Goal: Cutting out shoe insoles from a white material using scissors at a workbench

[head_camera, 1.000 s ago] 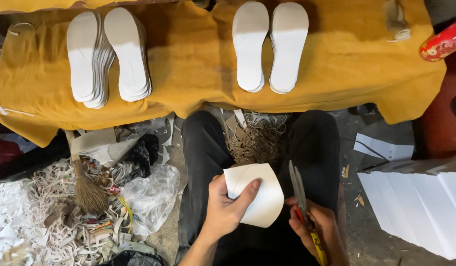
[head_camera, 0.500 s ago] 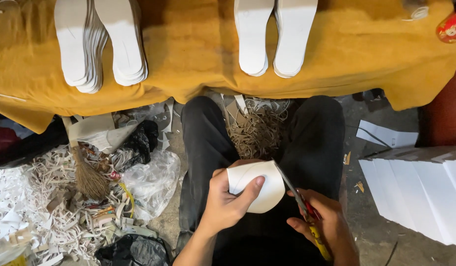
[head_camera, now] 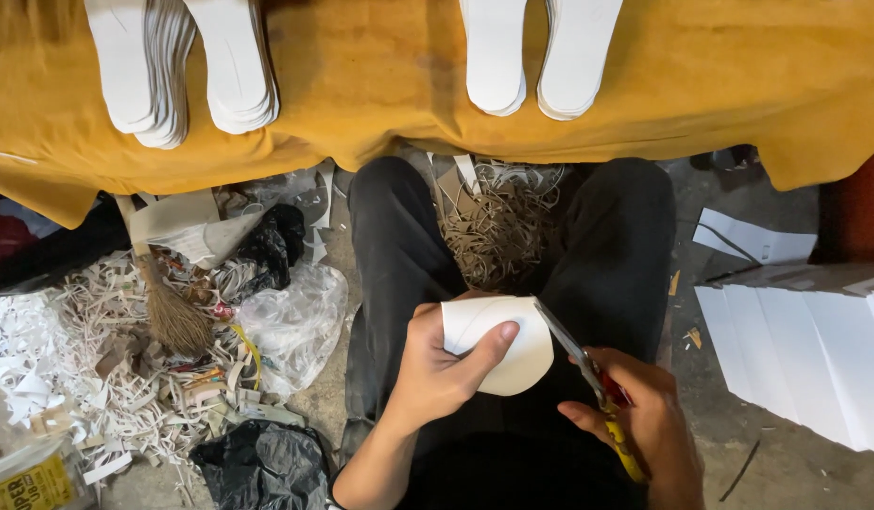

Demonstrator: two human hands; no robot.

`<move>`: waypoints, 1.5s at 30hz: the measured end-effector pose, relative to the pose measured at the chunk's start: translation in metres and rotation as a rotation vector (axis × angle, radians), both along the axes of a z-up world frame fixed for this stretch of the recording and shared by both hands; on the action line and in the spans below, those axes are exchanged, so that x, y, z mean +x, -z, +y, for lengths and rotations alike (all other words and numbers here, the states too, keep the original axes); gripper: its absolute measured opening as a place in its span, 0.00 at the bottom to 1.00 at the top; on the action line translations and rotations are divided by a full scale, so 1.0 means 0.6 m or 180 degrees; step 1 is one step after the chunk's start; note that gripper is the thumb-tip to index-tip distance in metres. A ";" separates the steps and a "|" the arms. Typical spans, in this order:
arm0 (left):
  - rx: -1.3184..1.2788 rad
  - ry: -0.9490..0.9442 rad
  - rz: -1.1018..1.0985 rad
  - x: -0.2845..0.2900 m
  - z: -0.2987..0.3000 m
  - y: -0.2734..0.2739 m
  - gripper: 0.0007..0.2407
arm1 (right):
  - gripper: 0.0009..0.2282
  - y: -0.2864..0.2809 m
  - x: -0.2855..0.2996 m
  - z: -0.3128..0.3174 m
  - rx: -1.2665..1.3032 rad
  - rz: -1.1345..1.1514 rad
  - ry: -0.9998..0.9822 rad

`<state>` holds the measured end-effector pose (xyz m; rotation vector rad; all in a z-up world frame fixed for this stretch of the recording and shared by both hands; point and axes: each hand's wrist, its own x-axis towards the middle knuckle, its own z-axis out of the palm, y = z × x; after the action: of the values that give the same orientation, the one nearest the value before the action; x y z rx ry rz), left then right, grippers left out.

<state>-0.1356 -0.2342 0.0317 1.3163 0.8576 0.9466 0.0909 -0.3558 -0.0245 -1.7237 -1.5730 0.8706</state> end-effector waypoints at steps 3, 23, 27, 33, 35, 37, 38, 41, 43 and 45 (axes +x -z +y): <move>-0.0029 0.0013 0.0063 0.000 -0.001 0.001 0.10 | 0.21 -0.001 0.002 -0.001 0.0133 -0.0125 -0.0023; 0.0444 0.0425 0.0527 -0.007 0.011 -0.029 0.09 | 0.28 0.003 0.024 -0.004 0.0302 -0.0293 -0.0134; 0.0411 0.0475 0.0456 -0.006 0.012 -0.031 0.08 | 0.25 -0.005 0.032 -0.003 0.0431 -0.0603 -0.0198; 0.0585 0.0618 0.0460 -0.009 0.021 -0.042 0.09 | 0.25 -0.027 0.049 0.000 0.0593 -0.0874 -0.0323; 0.0614 0.0693 0.0524 -0.012 0.024 -0.044 0.09 | 0.24 -0.039 0.054 0.003 0.0651 -0.0995 -0.0379; 0.0701 0.0789 0.0790 -0.014 0.026 -0.043 0.08 | 0.24 -0.048 0.060 0.005 0.0647 -0.1145 -0.0351; 0.0701 0.0793 0.0792 -0.012 0.026 -0.044 0.08 | 0.24 -0.053 0.059 0.006 0.0647 -0.1143 -0.0347; 0.0790 0.0760 0.0716 -0.010 0.028 -0.047 0.09 | 0.26 -0.063 0.061 0.010 0.0454 -0.1154 -0.0411; 0.0855 0.0756 0.0734 -0.010 0.031 -0.046 0.09 | 0.31 -0.061 0.065 0.011 0.0459 -0.1214 -0.0459; 0.0864 0.0840 0.0760 -0.008 0.034 -0.050 0.09 | 0.32 -0.058 0.068 0.011 0.0437 -0.1199 -0.0471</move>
<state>-0.1402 -0.2135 0.0617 1.7562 0.7274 0.7232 0.1318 -0.3494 0.0103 -1.7608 -1.9773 0.5081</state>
